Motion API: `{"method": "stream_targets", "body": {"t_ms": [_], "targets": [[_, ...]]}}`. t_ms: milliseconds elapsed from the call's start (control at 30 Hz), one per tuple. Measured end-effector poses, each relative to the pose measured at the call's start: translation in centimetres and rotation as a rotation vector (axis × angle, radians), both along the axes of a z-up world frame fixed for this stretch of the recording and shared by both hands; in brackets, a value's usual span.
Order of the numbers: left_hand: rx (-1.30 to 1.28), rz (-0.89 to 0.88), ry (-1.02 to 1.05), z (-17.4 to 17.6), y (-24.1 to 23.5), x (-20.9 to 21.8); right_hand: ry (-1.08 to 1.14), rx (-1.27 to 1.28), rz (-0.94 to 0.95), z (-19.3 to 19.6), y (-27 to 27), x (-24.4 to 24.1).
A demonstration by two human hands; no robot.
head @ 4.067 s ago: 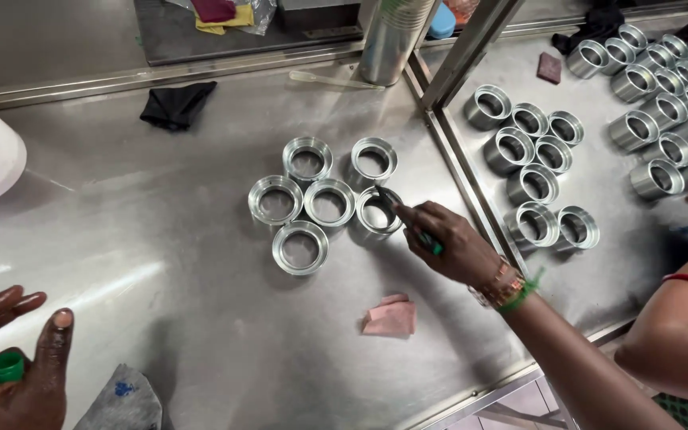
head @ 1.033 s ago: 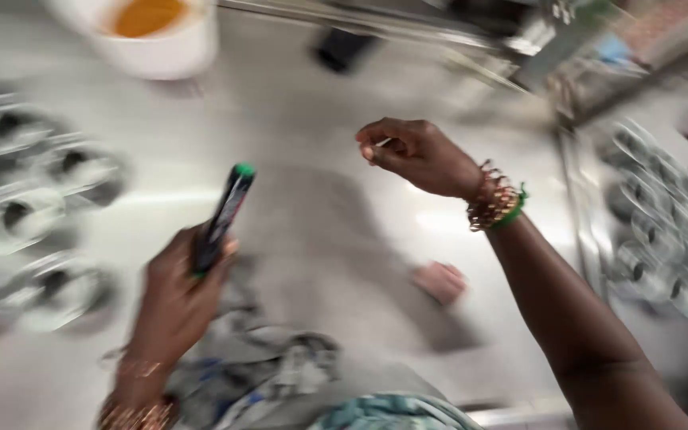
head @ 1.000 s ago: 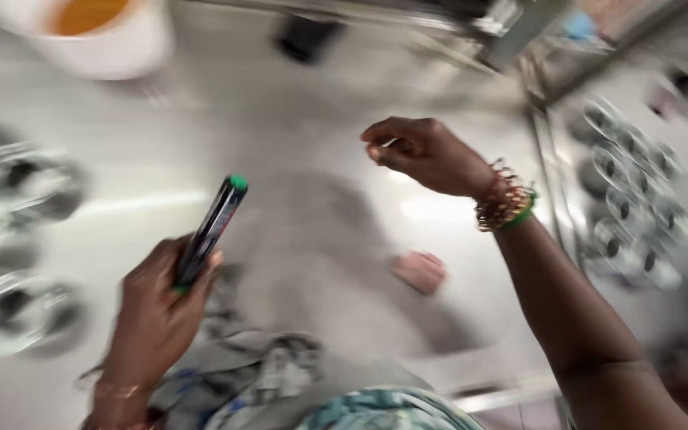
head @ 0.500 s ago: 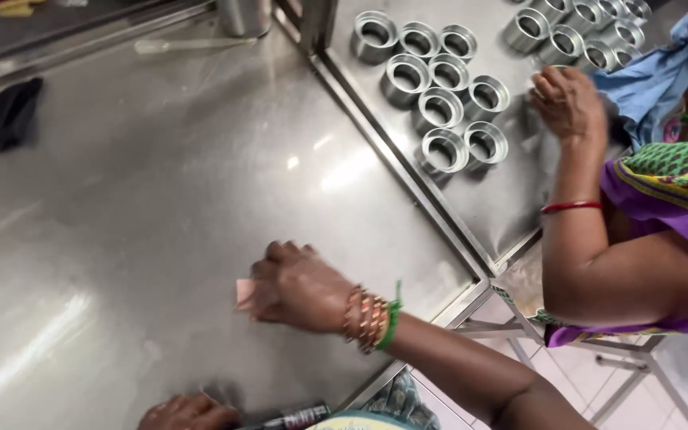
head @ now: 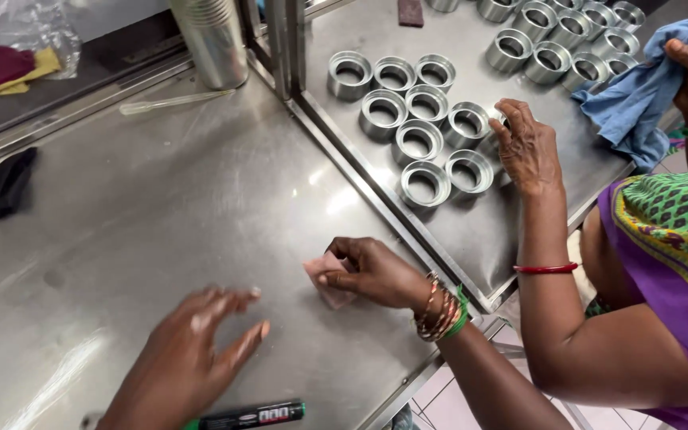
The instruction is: Mark metal cylinders with a green marker after inspecting them on a metal table.
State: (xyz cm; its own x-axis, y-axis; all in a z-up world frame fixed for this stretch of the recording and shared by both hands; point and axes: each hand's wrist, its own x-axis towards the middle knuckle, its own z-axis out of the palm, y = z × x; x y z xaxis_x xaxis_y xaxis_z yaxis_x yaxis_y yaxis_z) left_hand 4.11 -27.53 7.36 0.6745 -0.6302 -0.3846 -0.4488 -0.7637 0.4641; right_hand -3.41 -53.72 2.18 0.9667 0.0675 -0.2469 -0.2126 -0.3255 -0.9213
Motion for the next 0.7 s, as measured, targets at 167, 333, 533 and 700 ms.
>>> {"method": "stream_targets", "body": {"t_ms": [167,333,533,700], "targets": [[-0.26,-0.099,-0.117,1.5,-8.0,3.2,-0.25,-0.508,-0.37,-1.8,-5.1,-1.2],[-0.303,-0.175,-0.128,0.8,-12.0,4.1,0.132,-0.879,-0.595,2.9,-12.2,0.1],[-0.262,-0.14,-0.101,-1.8,-9.0,4.1,0.336,-1.043,-0.485,-2.8,-16.3,3.4],[-0.228,-0.009,-0.217,-11.5,1.0,2.1,-0.183,-1.091,-0.41,-10.5,-24.2,3.5]]}}
